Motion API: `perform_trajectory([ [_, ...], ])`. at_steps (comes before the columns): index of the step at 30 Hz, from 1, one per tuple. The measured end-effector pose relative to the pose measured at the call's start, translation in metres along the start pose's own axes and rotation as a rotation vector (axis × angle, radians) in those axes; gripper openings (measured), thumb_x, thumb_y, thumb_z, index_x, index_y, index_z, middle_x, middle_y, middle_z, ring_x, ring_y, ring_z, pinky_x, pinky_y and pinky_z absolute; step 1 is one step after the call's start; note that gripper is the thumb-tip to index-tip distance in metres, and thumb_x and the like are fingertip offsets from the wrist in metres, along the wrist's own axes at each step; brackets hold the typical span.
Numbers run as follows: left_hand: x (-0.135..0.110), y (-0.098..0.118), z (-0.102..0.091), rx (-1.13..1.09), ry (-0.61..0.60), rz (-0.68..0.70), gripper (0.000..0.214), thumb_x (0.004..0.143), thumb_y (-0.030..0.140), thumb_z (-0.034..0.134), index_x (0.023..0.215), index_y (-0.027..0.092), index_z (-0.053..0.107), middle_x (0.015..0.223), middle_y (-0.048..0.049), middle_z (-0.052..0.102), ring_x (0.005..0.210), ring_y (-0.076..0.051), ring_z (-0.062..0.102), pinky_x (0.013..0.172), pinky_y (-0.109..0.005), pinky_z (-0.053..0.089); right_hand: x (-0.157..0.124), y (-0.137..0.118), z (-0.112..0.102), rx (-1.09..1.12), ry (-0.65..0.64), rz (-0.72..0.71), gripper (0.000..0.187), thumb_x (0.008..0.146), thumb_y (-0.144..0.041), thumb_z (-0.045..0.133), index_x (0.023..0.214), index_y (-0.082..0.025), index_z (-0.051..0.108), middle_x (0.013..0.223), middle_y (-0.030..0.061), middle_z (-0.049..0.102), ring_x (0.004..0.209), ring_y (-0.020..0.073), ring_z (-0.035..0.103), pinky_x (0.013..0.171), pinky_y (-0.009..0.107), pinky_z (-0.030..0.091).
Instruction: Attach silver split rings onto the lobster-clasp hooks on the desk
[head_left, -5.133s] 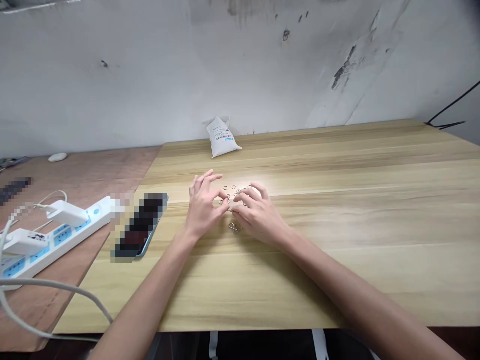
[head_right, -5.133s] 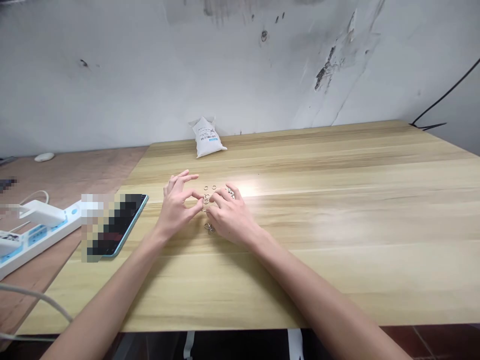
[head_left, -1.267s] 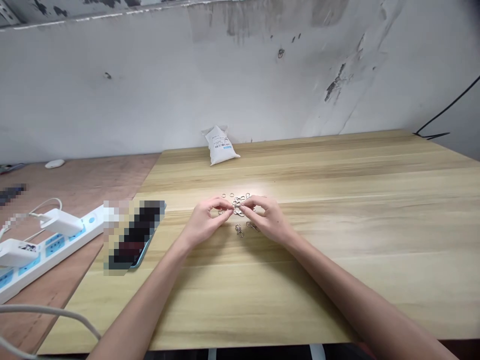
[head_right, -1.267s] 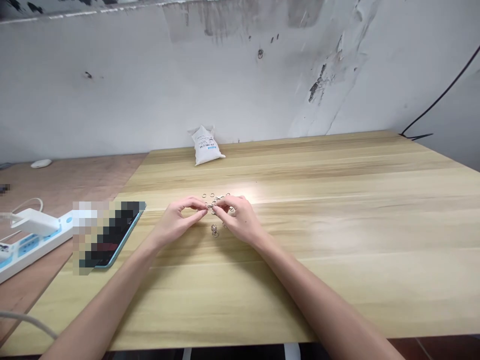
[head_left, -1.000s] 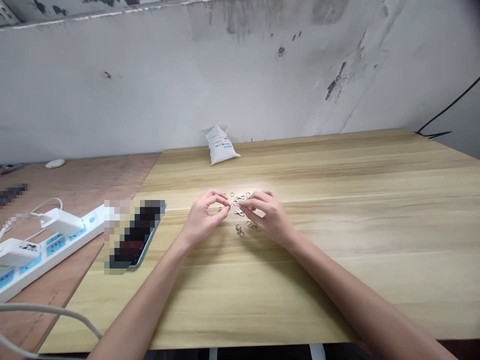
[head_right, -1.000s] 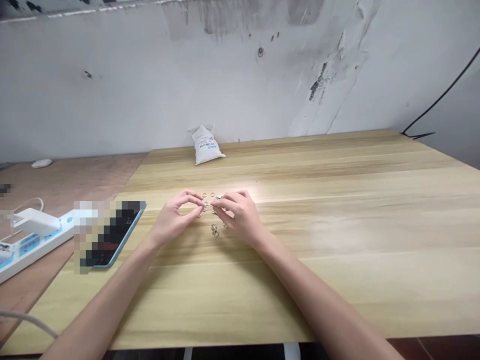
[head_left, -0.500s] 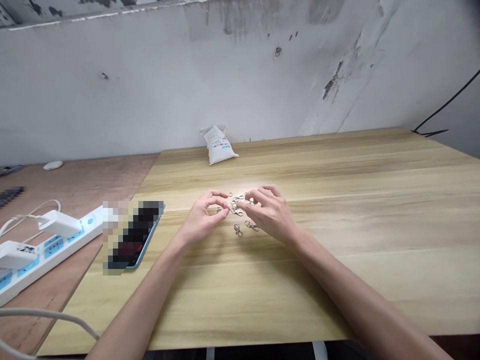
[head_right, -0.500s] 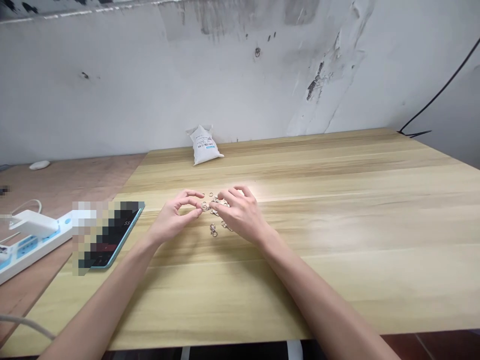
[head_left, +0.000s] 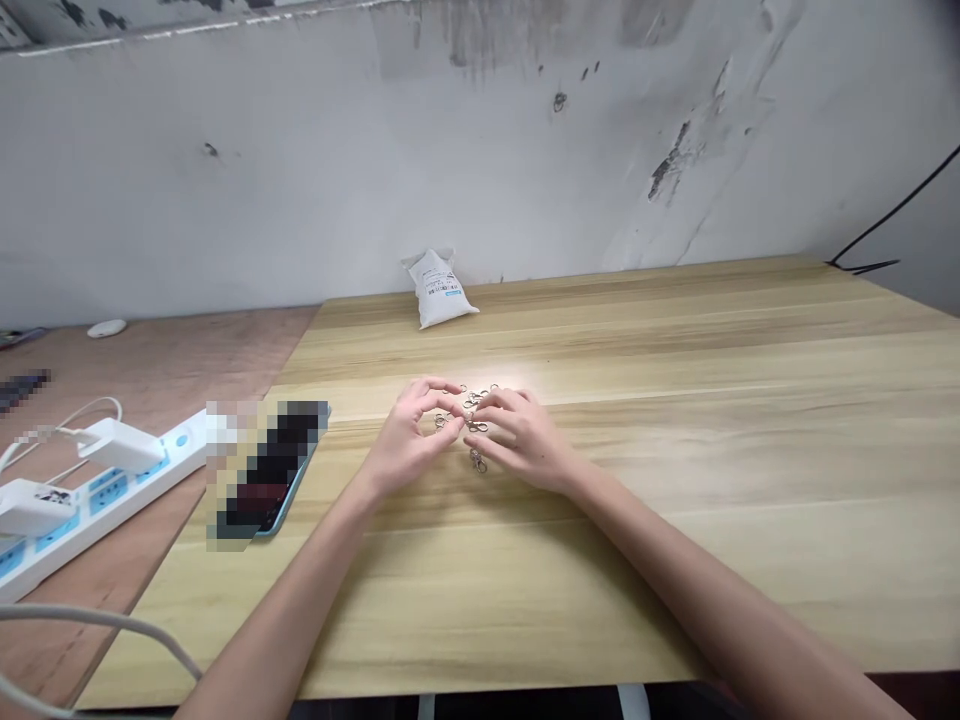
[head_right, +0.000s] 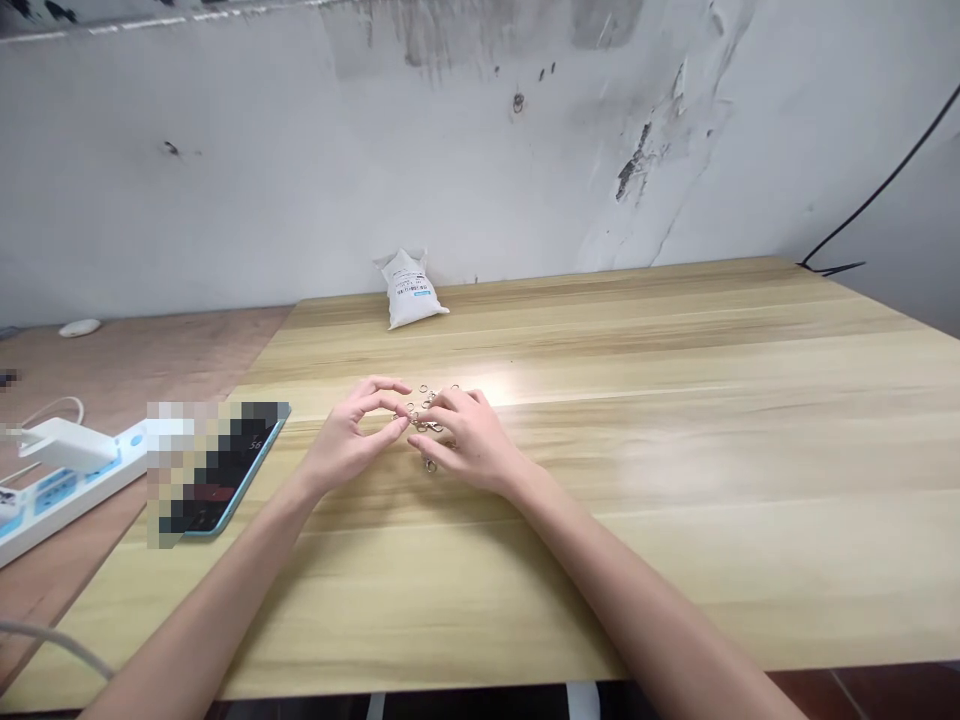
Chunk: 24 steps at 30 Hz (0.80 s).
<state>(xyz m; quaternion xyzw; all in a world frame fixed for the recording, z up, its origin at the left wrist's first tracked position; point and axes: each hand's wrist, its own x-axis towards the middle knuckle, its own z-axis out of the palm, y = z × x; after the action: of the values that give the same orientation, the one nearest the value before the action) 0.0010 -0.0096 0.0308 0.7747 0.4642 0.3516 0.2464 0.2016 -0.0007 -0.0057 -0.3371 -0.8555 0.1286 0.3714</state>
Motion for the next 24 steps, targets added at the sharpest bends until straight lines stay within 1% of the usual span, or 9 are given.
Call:
perform_trajectory([
  [3,0.0,0.0,0.0,0.044,0.008,0.021,0.007,0.086,0.024,0.062,0.081,0.023,0.067,0.115,-0.0028,0.063,0.119,-0.023,0.053,0.108,-0.044,0.036,0.0,0.001,0.002,-0.047,0.002,-0.025,0.018,0.096,-0.026,0.054,0.086,-0.021,0.067,0.085,0.003,0.067,0.082,0.0161,0.057,0.083,0.034,0.037],
  [5,0.0,-0.001,-0.001,0.073,0.007,0.017,0.007,0.085,0.023,0.062,0.081,0.023,0.067,0.114,-0.003,0.063,0.119,-0.023,0.052,0.109,-0.047,0.034,0.001,0.005,-0.001,-0.143,0.041,-0.063,0.017,0.096,-0.025,0.055,0.086,-0.021,0.068,0.079,0.0017,0.067,0.079,0.0161,0.055,0.084,0.034,0.037],
  [8,0.001,-0.004,0.0,0.076,-0.02,-0.007,0.007,0.085,0.024,0.062,0.08,0.023,0.067,0.114,-0.0036,0.063,0.118,-0.024,0.053,0.108,-0.048,0.035,0.003,0.008,-0.008,-0.302,0.141,-0.125,0.016,0.096,-0.026,0.055,0.088,-0.022,0.068,0.074,0.0006,0.067,0.075,0.0156,0.053,0.087,0.034,0.036],
  [11,0.002,-0.007,0.001,0.039,-0.062,-0.044,0.009,0.086,0.027,0.061,0.079,0.023,0.066,0.115,-0.0041,0.063,0.118,-0.024,0.053,0.107,-0.047,0.037,0.004,0.002,-0.01,-0.383,0.207,-0.196,0.015,0.096,-0.021,0.053,0.089,-0.021,0.067,0.071,-0.0005,0.065,0.071,0.0144,0.051,0.088,0.033,0.037],
  [14,0.001,-0.009,0.001,0.0,-0.121,-0.068,0.012,0.086,0.03,0.061,0.078,0.022,0.065,0.119,-0.0053,0.061,0.121,-0.025,0.052,0.108,-0.047,0.037,0.004,-0.009,-0.003,-0.384,0.178,-0.292,0.019,0.095,-0.012,0.049,0.085,-0.019,0.064,0.068,-0.0003,0.063,0.068,0.0138,0.051,0.081,0.03,0.039],
  [16,0.0,-0.011,0.001,-0.003,-0.162,-0.067,0.012,0.085,0.031,0.063,0.077,0.022,0.065,0.122,-0.0057,0.06,0.122,-0.026,0.052,0.108,-0.048,0.037,0.003,-0.016,0.004,-0.366,0.141,-0.344,0.023,0.094,-0.007,0.046,0.082,-0.017,0.062,0.072,0.0009,0.064,0.068,0.0137,0.052,0.074,0.028,0.039],
  [18,0.0,-0.012,0.001,0.014,-0.191,-0.056,0.01,0.084,0.029,0.065,0.077,0.022,0.065,0.123,-0.0056,0.059,0.122,-0.026,0.051,0.108,-0.048,0.037,0.002,-0.02,0.008,-0.348,0.11,-0.378,0.027,0.094,-0.004,0.041,0.081,-0.018,0.061,0.077,0.0017,0.066,0.069,0.0134,0.053,0.071,0.028,0.039],
  [21,0.0,-0.017,0.0,0.093,-0.181,-0.031,0.009,0.085,0.027,0.064,0.078,0.022,0.067,0.123,-0.0053,0.06,0.121,-0.025,0.052,0.107,-0.048,0.037,0.001,-0.016,0.009,-0.293,0.077,-0.355,0.028,0.094,-0.004,0.041,0.081,-0.018,0.062,0.078,0.0013,0.068,0.07,0.0132,0.056,0.071,0.028,0.039],
  [24,0.001,-0.026,-0.003,0.282,-0.132,0.006,0.01,0.086,0.026,0.063,0.079,0.023,0.07,0.12,-0.005,0.062,0.117,-0.026,0.052,0.104,-0.05,0.037,0.001,0.001,0.006,-0.219,0.087,-0.214,0.021,0.093,-0.007,0.047,0.088,-0.017,0.064,0.081,0.0018,0.071,0.073,0.0139,0.061,0.071,0.029,0.04],
])
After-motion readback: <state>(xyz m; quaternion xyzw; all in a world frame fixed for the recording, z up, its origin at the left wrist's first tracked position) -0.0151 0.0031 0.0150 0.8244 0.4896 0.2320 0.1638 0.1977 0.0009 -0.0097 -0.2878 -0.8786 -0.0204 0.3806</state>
